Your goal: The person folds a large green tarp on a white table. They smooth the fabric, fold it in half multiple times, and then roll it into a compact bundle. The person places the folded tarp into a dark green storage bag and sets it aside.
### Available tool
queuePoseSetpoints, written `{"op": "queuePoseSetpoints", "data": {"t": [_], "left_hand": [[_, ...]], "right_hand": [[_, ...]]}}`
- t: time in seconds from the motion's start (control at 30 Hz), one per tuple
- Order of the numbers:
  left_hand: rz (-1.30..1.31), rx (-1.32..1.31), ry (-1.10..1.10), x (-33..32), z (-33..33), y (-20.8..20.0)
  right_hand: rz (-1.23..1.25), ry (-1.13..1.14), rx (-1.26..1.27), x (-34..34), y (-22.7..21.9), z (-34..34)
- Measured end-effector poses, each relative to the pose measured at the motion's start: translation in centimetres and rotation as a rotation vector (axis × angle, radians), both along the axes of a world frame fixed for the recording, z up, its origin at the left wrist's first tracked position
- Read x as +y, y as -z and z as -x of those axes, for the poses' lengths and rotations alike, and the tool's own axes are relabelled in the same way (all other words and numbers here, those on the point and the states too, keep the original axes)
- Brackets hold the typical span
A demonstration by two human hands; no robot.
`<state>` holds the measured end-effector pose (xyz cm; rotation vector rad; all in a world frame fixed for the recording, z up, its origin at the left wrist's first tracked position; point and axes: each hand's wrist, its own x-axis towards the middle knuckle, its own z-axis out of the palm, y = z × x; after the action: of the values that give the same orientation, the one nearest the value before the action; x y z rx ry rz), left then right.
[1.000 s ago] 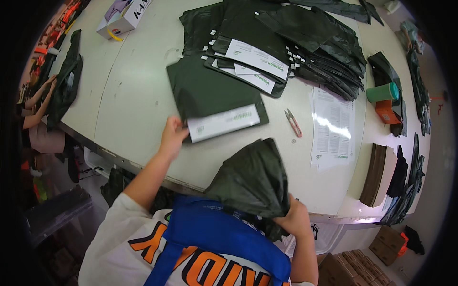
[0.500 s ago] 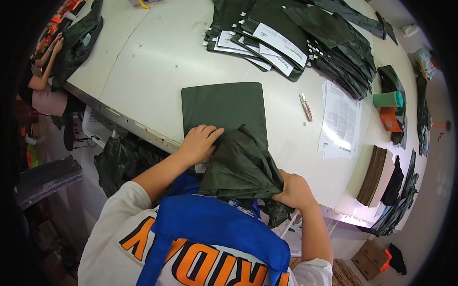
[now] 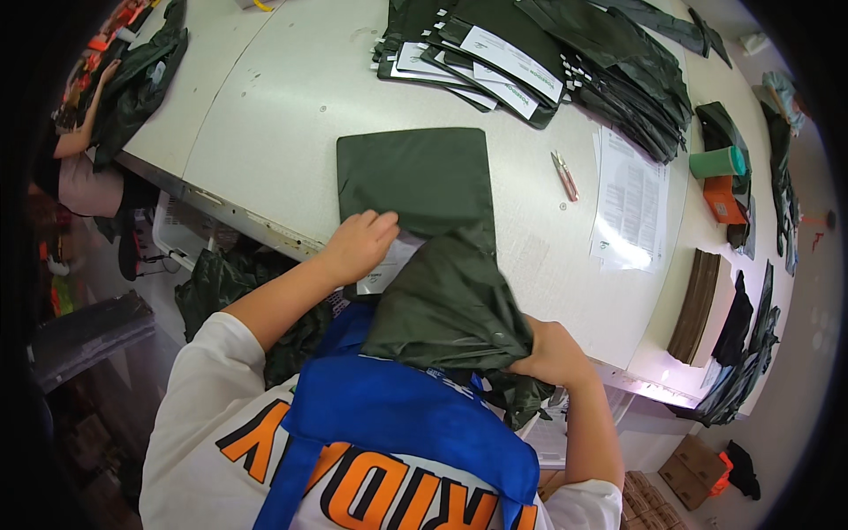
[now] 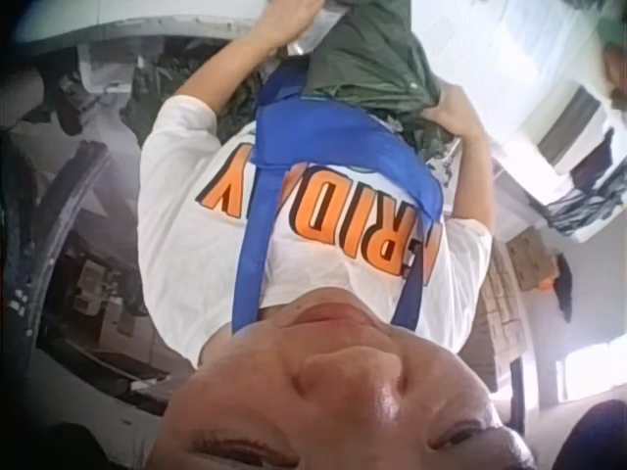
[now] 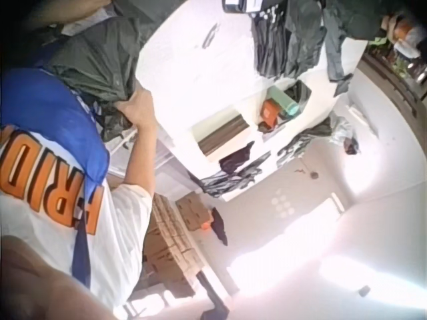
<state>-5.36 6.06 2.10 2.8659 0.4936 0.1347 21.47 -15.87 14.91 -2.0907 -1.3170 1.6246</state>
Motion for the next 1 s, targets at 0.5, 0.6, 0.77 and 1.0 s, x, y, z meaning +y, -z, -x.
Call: {"op": "queuePoseSetpoints", "data": {"t": [0.5,0.6,0.77,1.0], "left_hand": [[0.093,-0.333,-0.169,-3.1,-2.1,-7.6],[0.167,-0.424,-0.033,-6.6,-3.5,-7.4],[0.254,-0.280,-0.162,-6.0,-5.2,-10.1],[0.143,-0.264,-0.269,-1.9,-11.1,-9.1]], "right_hand": [[-0.055,0.450,-0.212,-0.3,3.7,2.5],[-0.070,0.484,-0.215,0.8,3.5,3.9],[-0.084,0.356,-0.297,3.5,2.2,6.0],[-0.208,0.155,-0.531,3.8,0.9,6.8]]}}
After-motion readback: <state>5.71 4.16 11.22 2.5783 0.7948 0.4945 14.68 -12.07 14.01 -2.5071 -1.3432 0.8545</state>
